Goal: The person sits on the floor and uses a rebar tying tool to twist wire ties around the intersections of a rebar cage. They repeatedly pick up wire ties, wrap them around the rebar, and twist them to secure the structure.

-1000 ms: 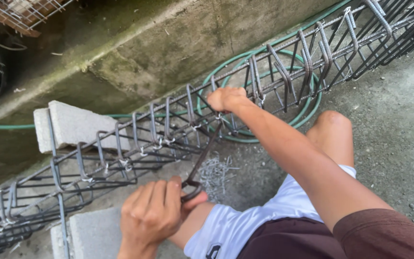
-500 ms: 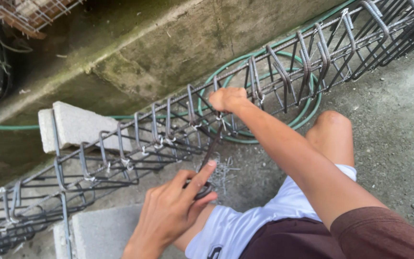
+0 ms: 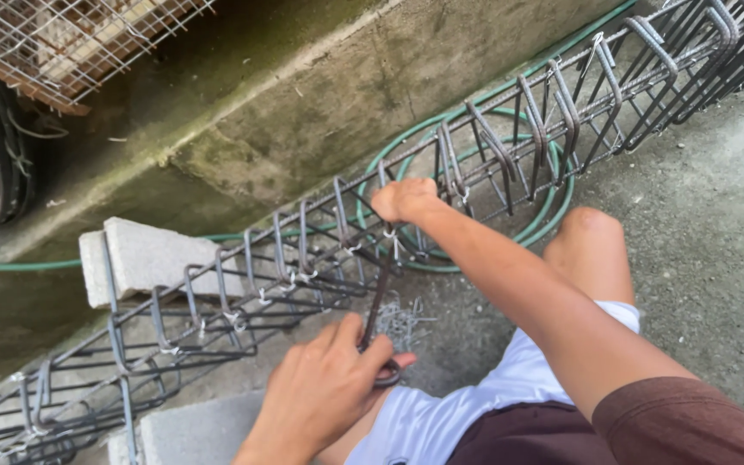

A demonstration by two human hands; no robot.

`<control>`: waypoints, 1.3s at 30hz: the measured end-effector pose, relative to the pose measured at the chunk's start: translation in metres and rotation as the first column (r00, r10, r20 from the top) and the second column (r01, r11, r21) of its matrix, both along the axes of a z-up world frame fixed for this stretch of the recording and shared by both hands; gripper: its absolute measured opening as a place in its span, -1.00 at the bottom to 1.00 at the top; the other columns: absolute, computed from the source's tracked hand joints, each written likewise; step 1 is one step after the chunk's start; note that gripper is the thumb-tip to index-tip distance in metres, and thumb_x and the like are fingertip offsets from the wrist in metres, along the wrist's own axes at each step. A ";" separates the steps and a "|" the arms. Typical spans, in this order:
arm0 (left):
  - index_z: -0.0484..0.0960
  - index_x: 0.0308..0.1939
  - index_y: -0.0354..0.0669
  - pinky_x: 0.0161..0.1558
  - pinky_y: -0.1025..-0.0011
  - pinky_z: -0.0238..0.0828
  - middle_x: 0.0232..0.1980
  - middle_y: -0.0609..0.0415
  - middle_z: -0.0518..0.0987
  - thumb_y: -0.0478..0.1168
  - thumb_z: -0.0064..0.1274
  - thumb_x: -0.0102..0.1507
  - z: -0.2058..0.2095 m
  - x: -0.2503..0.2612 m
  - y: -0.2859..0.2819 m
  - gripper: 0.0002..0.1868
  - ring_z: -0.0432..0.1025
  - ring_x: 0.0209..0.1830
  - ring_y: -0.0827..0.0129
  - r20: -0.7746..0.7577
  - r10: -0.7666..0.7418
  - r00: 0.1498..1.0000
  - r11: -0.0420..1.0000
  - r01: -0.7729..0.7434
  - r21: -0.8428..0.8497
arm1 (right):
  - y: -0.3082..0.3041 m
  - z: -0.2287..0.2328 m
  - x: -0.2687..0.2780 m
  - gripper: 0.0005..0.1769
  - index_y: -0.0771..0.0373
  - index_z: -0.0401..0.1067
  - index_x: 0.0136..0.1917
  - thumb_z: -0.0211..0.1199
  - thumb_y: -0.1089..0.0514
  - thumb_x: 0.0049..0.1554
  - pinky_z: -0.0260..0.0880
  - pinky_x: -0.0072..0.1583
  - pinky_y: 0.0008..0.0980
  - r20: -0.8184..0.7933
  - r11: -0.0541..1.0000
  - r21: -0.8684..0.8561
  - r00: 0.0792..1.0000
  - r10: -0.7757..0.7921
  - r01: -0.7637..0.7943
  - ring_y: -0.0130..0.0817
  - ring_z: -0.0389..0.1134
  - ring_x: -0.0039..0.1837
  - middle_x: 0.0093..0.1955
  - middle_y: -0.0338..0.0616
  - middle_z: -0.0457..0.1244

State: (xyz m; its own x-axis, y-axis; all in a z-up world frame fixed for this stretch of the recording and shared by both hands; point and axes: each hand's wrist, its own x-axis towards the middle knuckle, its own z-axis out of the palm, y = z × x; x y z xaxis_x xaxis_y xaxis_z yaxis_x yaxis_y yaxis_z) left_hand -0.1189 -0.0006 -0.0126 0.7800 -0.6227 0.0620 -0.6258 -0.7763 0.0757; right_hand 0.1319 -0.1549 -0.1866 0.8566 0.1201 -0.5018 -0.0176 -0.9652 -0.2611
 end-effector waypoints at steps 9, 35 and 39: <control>0.48 -0.41 0.00 -0.61 0.28 0.37 -0.39 0.09 0.46 0.10 0.00 0.38 0.036 0.050 0.012 -0.63 0.44 -0.55 0.27 0.180 -0.275 0.944 0.959 0.256 0.122 | 0.001 0.008 0.001 -0.49 0.04 0.59 0.22 -0.09 -0.07 0.20 0.26 0.25 0.06 -0.018 0.997 -0.026 0.997 0.074 -0.074 -0.04 0.39 0.30 0.26 -0.12 0.39; 0.66 -0.43 0.10 -0.58 0.30 0.39 -0.39 0.30 0.60 -0.08 0.12 0.10 -0.005 -0.004 0.065 -0.92 0.46 -0.63 0.22 -0.050 0.286 0.957 0.930 -0.289 -0.227 | -0.002 0.022 0.000 -0.27 0.08 0.60 -0.27 -0.29 -0.31 0.26 0.20 0.26 -0.10 -0.132 1.000 0.022 0.991 -0.015 0.018 -0.19 0.46 0.02 -0.21 -0.26 0.44; 0.66 -0.40 0.06 -0.50 0.34 0.41 -0.42 0.25 0.64 -0.09 0.08 0.13 -0.031 -0.019 0.068 -0.90 0.48 -0.61 0.24 -0.209 0.396 0.894 0.849 -0.443 -0.289 | -0.006 0.015 0.004 -0.29 0.07 0.57 -0.31 -0.27 -0.29 0.25 0.20 0.22 -0.10 -0.148 0.999 0.036 0.989 -0.001 0.007 -0.19 0.44 -0.03 -0.24 -0.25 0.42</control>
State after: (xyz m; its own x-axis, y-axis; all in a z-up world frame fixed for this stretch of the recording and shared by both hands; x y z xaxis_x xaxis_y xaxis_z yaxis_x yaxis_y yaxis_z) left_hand -0.1375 0.0677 -0.0434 0.9774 -0.1980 0.0747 -0.2108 -0.8800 0.4256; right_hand 0.1357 -0.1607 -0.1718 0.7736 0.1373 -0.6186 -0.0626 -0.9549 -0.2902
